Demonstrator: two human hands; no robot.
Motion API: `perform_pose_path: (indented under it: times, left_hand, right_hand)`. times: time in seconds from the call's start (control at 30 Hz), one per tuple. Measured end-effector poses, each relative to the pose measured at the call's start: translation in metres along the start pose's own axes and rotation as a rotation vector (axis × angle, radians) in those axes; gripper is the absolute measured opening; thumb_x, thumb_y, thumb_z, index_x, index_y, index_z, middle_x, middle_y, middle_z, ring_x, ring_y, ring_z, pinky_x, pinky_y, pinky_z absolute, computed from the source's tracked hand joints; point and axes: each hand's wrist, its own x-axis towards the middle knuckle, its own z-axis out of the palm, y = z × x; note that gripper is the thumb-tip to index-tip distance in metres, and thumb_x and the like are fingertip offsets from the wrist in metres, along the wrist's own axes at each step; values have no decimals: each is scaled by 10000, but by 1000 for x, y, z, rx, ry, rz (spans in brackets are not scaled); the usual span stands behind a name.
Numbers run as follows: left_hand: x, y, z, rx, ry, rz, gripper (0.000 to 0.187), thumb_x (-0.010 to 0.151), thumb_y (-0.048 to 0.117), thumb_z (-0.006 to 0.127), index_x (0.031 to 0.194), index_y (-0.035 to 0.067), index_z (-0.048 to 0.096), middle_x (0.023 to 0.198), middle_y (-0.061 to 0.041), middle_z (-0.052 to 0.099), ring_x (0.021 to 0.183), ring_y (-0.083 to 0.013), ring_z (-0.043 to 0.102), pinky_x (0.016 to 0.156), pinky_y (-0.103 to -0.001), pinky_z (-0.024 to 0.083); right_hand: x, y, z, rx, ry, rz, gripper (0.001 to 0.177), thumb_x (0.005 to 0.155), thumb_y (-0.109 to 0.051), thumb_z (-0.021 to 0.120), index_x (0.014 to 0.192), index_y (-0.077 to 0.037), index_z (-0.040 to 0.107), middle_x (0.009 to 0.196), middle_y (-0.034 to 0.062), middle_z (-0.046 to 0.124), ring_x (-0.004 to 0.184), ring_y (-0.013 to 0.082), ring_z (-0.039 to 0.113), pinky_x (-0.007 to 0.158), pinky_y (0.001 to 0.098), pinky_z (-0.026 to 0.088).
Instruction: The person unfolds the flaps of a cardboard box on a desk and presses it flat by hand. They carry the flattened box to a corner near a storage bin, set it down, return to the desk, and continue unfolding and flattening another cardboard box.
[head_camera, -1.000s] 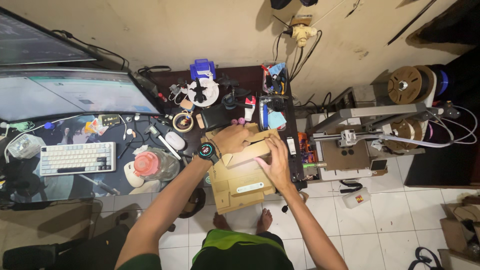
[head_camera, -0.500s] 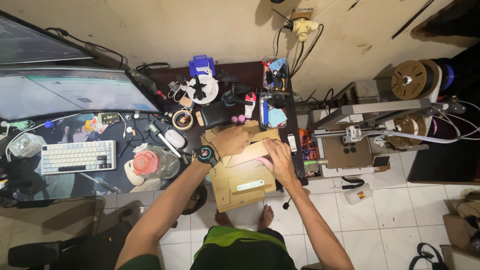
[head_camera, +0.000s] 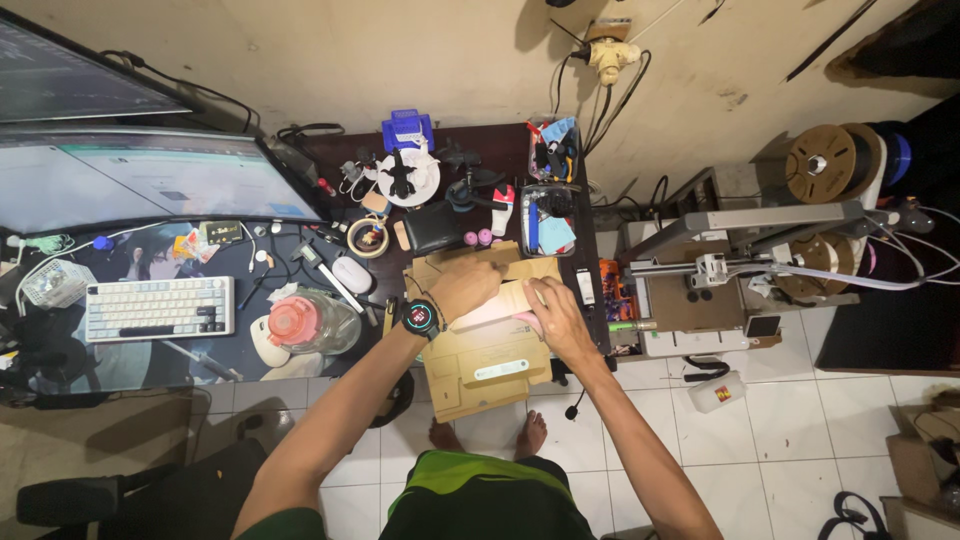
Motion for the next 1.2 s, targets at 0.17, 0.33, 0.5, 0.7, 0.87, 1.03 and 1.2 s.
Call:
perform_pose_path:
  times: [0.17, 0.33, 0.5, 0.7, 0.87, 1.03, 1.2]
  left_hand:
    - [1, -1, 14, 117, -3, -9, 292, 884, 159, 608, 1105, -29, 644, 736, -144, 724, 653, -300, 728, 589, -414, 553]
    - [-8, 11, 10, 182, 13, -26, 259, 931, 165, 589, 1121, -5, 638, 911, -118, 745, 737, -264, 735, 594, -376, 560]
    - [-18, 17, -1, -52, 223, -14, 378, 998, 223, 552, 1286, -13, 621, 1162, -156, 731, 858, -299, 729, 654, -398, 578]
    - [-36, 26, -4, -347, 357, -146, 394, 1000, 255, 558, 1333, 46, 596, 1242, -189, 699, 1006, -400, 686, 837, -463, 561]
    - [-26, 10, -18, -311, -175, -235, 453, 1044, 326, 504, 1422, 76, 528, 1005, -235, 712, 919, -402, 699, 783, -478, 561]
    - [-19, -9, -17, -105, -247, 36, 498, 997, 156, 434, 1457, -34, 444, 929, -256, 679, 831, -415, 705, 648, -483, 571]
    - [-2, -10, 2, -62, -291, 79, 394, 969, 152, 518, 1316, -34, 539, 959, -237, 695, 915, -388, 709, 690, -477, 577]
  right_hand:
    - [-3, 4, 5, -203, -43, -29, 659, 801, -354, 808, 1328, -17, 599, 1227, 106, 592, 1169, 317, 536, 894, 475, 429]
    - [-13, 2, 14, -153, -46, 40, 610, 842, -333, 817, 1338, -27, 638, 1254, 113, 595, 1187, 315, 519, 938, 479, 403]
    - [-18, -10, 11, 18, 140, 215, 387, 837, -269, 832, 1141, -72, 694, 1362, 70, 641, 1311, 276, 531, 1023, 488, 384]
    - [-13, -19, 2, -109, 107, 176, 316, 799, -250, 811, 1042, -83, 700, 1305, 110, 591, 1309, 357, 495, 1128, 566, 317]
    - [-4, -35, 22, -47, -57, -97, 521, 883, -300, 757, 1310, -27, 633, 1384, 159, 570, 1325, 322, 504, 1129, 519, 380]
    - [-7, -43, 27, -58, -76, -60, 521, 902, -264, 739, 1369, -64, 621, 1354, 159, 588, 1296, 319, 526, 1121, 479, 402]
    - [-13, -49, 27, -75, -5, -56, 457, 922, -202, 736, 1347, -77, 623, 1347, 139, 608, 1280, 304, 558, 1113, 463, 415]
